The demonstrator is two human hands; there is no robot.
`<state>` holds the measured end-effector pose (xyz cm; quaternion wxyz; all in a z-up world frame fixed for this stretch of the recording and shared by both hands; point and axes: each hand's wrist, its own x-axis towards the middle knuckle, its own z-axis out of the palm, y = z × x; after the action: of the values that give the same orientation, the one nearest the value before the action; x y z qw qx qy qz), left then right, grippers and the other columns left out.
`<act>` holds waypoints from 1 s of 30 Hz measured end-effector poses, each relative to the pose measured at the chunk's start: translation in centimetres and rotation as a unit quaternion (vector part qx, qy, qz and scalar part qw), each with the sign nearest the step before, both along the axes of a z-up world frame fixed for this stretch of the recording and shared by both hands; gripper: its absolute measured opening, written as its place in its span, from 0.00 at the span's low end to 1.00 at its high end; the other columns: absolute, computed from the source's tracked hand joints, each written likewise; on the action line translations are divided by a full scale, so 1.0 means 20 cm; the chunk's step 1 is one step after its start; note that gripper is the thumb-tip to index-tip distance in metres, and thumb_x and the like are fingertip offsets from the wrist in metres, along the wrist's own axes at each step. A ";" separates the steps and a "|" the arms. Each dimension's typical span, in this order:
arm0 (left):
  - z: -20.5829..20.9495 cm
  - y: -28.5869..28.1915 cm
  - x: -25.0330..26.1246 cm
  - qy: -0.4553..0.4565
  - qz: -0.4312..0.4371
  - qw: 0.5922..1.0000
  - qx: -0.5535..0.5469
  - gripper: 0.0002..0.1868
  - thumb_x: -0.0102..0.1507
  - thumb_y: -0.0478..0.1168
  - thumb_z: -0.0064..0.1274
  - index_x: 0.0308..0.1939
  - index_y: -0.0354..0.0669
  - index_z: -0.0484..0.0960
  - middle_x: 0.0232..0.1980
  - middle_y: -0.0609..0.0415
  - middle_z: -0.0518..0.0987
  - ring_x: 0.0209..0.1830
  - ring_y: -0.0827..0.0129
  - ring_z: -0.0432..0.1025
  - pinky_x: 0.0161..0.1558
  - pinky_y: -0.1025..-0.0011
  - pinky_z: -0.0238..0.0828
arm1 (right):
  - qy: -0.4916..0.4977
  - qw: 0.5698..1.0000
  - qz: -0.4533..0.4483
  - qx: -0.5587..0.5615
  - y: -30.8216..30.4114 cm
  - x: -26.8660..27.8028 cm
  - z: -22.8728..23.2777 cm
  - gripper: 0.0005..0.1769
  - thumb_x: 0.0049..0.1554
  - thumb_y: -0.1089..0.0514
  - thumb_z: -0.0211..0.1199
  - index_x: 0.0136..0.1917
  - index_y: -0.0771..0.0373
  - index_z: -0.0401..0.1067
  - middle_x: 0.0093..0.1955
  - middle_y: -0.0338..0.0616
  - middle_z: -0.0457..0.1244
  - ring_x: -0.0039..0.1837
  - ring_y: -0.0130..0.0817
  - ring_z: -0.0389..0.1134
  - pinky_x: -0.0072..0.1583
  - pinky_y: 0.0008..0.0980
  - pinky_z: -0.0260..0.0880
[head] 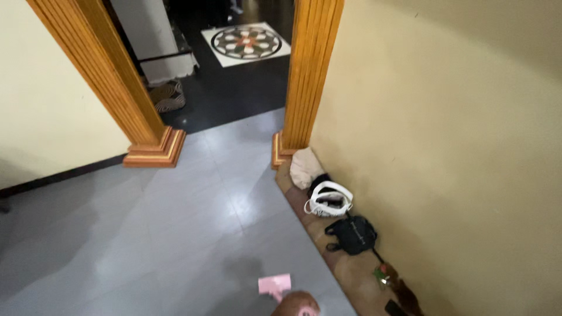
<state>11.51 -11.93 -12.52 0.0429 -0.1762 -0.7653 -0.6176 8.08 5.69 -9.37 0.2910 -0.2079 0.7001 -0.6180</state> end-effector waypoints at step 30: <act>0.22 -0.14 -0.44 0.074 0.370 0.919 -0.116 0.26 0.50 0.47 0.65 0.48 0.43 0.76 0.51 0.47 0.79 0.53 0.47 0.74 0.55 0.55 0.67 | 0.082 0.965 0.201 0.148 -0.23 -0.68 0.44 0.24 0.37 0.68 0.64 0.48 0.55 0.77 0.44 0.46 0.72 0.52 0.37 0.75 0.56 0.33 0.72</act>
<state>2.77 -14.81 -8.15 0.3039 0.0710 -0.8367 -0.4501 -5.52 1.17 -0.58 0.3780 -0.3487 0.7494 -0.4170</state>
